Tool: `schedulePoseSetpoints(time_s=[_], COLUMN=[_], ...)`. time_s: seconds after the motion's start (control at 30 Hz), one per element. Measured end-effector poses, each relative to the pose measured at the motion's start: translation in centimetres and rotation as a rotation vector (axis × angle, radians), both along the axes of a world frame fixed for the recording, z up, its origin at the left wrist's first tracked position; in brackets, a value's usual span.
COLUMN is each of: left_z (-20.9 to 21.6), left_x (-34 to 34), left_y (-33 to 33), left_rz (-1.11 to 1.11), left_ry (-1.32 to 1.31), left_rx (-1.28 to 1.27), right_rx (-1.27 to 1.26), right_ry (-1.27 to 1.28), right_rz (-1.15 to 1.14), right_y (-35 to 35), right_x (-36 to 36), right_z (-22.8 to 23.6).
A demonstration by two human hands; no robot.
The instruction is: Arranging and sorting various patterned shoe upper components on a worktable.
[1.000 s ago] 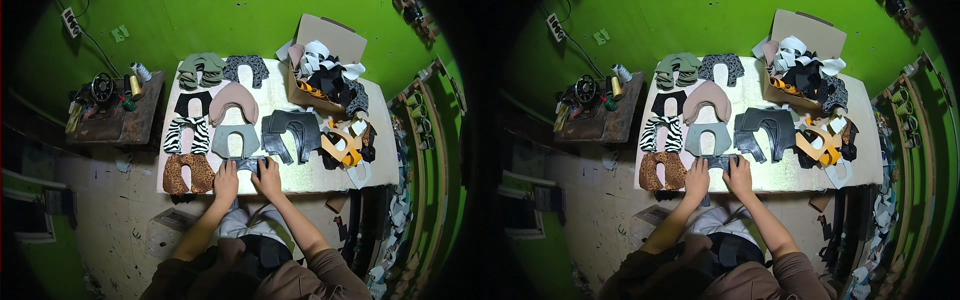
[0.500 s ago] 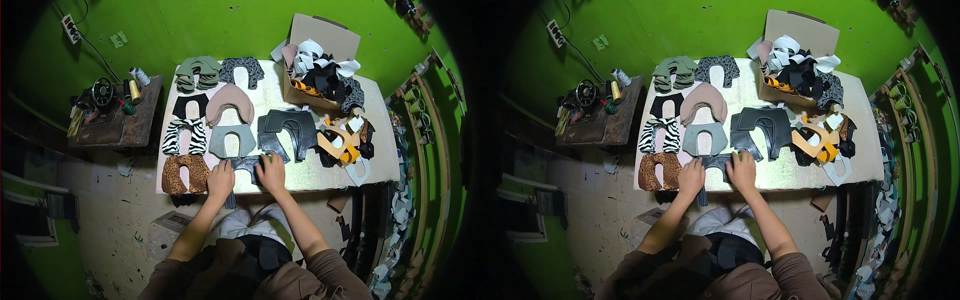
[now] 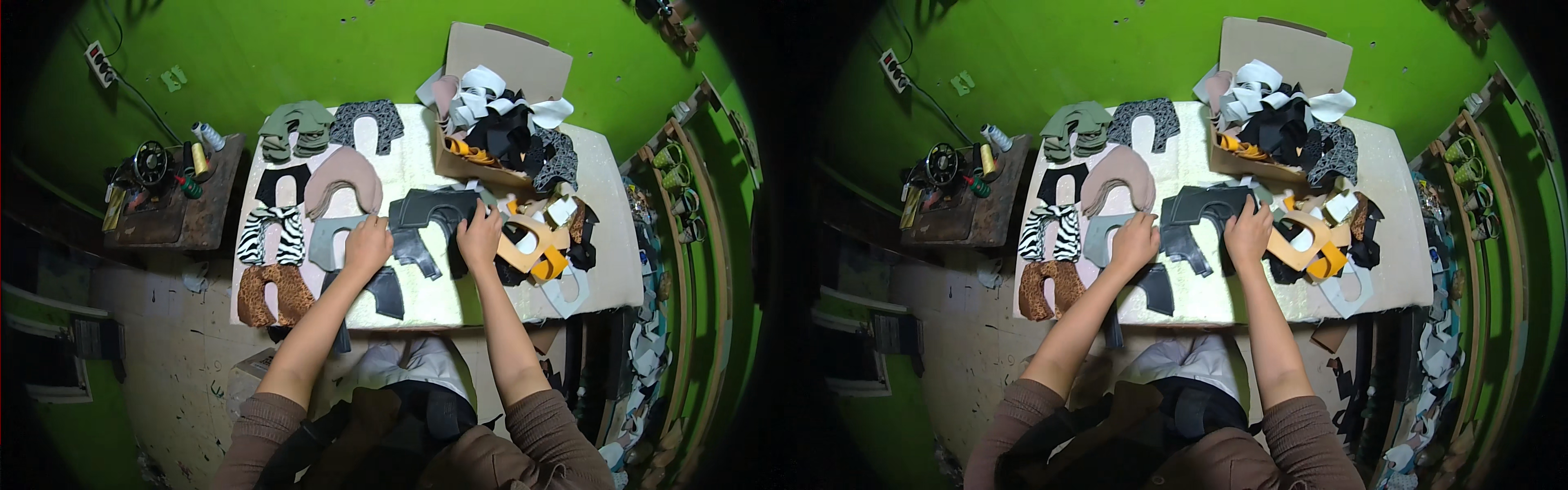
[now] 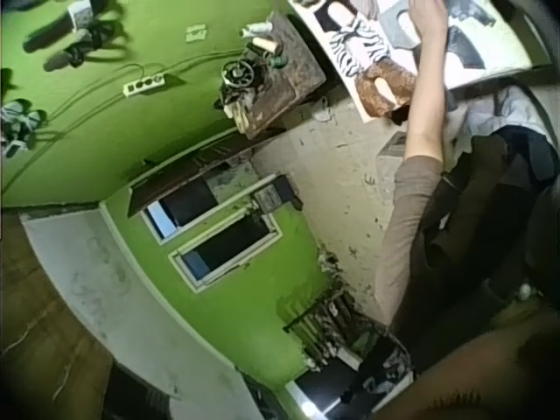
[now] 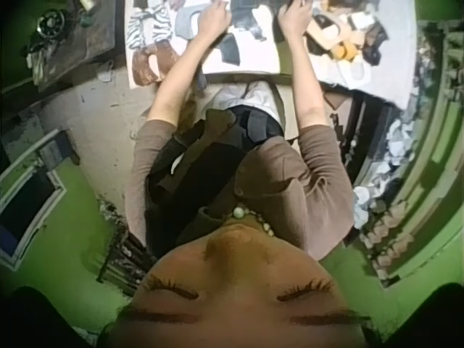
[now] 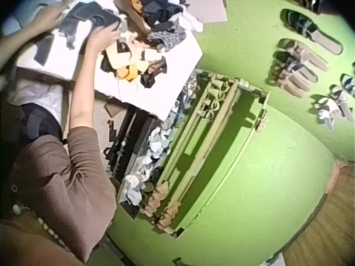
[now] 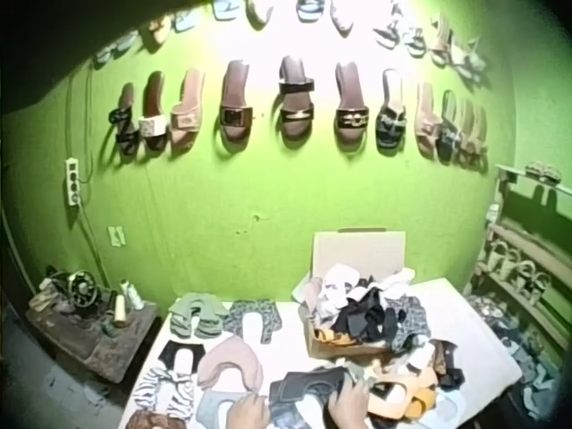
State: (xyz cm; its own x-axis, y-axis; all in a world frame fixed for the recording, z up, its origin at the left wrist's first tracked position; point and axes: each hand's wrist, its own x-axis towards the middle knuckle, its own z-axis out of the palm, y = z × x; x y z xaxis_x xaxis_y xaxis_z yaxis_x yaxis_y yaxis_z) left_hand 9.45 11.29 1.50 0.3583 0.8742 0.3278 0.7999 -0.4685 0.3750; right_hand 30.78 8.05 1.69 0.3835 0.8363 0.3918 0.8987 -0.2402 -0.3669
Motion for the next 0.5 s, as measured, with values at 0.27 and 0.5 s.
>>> schedulePoseSetpoints(time_s=[0.27, 0.5], left_z=[-2.6, -3.5], left_x=[6.9, 8.2], left_y=[2.8, 3.1], left_rz=[0.150, 0.345], left_ry=[-0.012, -0.180], left_rx=[-0.251, -0.181], right_rx=[-0.133, -0.054], right_ry=[0.203, 0.394], right_rz=[0.044, 0.249], right_y=[0.8, 1.0], right_x=[3.4, 4.8], right_z=[-1.5, -1.0])
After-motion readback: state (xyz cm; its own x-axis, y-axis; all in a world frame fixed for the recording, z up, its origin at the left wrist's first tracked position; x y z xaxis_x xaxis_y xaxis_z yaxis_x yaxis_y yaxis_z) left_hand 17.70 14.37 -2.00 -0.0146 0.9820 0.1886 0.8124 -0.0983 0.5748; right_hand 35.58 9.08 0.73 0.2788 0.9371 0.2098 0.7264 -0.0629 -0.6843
